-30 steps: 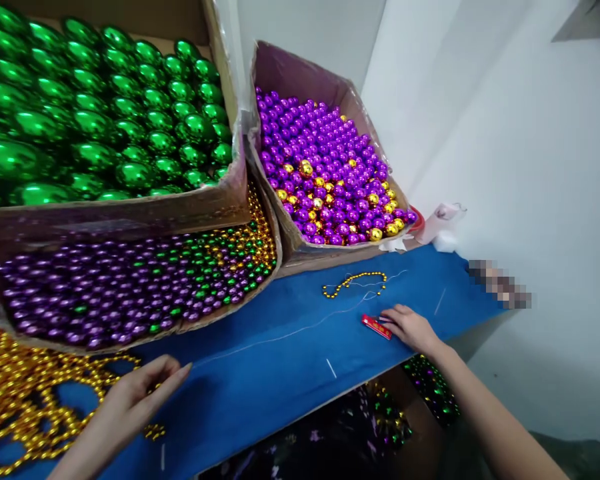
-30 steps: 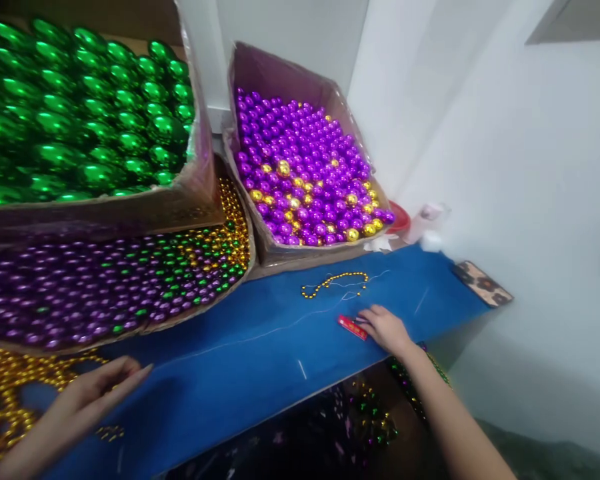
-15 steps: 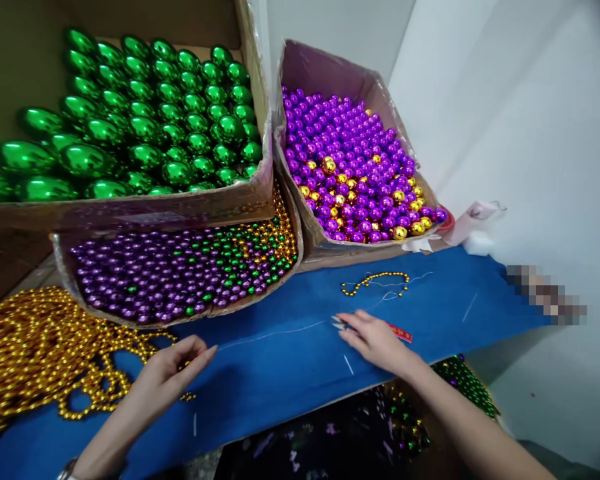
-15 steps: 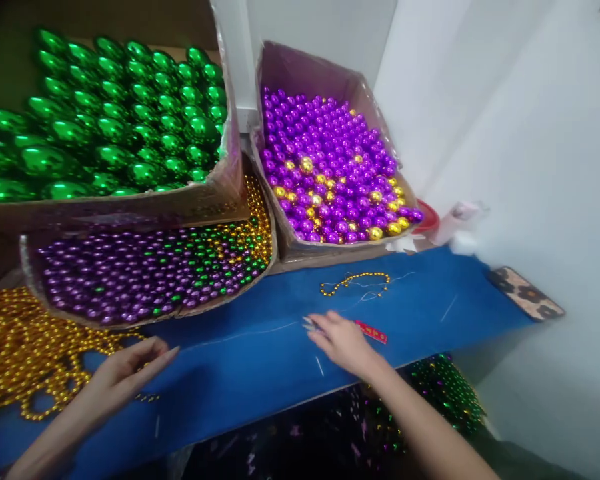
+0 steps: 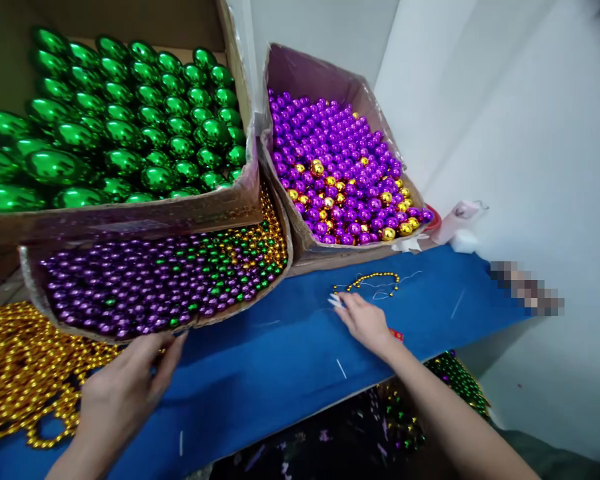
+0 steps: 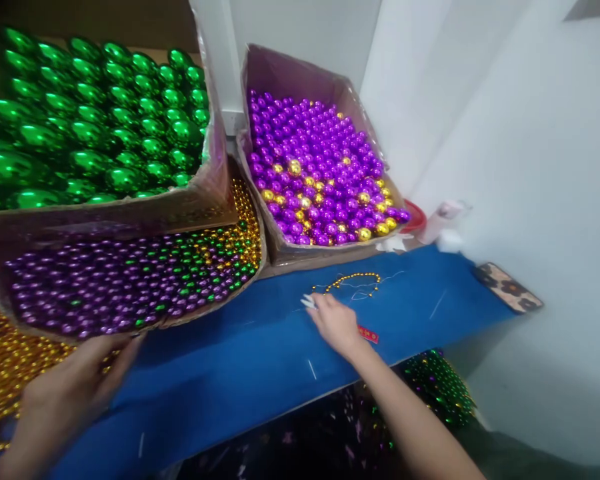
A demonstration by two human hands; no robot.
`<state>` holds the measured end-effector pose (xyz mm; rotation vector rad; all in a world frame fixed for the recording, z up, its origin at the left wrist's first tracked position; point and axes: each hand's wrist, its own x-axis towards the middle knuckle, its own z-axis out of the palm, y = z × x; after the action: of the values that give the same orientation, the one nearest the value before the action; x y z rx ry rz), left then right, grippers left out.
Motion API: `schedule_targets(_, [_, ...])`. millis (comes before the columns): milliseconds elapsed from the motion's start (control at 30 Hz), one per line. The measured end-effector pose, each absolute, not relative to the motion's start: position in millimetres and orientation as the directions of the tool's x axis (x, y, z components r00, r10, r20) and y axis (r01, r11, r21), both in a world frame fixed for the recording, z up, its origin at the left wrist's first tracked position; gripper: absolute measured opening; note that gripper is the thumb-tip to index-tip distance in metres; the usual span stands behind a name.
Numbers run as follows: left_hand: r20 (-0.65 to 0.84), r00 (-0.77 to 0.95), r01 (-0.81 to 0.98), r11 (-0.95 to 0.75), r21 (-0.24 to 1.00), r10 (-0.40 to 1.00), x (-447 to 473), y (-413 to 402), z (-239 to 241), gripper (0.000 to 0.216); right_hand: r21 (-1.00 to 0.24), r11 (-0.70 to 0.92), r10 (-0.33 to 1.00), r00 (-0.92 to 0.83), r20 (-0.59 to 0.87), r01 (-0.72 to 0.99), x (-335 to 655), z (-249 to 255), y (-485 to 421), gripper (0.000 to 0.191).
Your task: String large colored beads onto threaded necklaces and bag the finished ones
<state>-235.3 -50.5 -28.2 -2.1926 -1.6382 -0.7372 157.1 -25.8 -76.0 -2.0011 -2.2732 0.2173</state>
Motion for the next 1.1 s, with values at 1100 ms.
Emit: schedule_targets(1100, [0.153, 0.774, -0.111, -0.106, 0.988, 0.615, 39.1, 1.0, -12.4, 0.043, -0.893, 0.182, 0.955, -0.289, 0.062, 0.412, 221.6, 72.4, -54.8, 0.02])
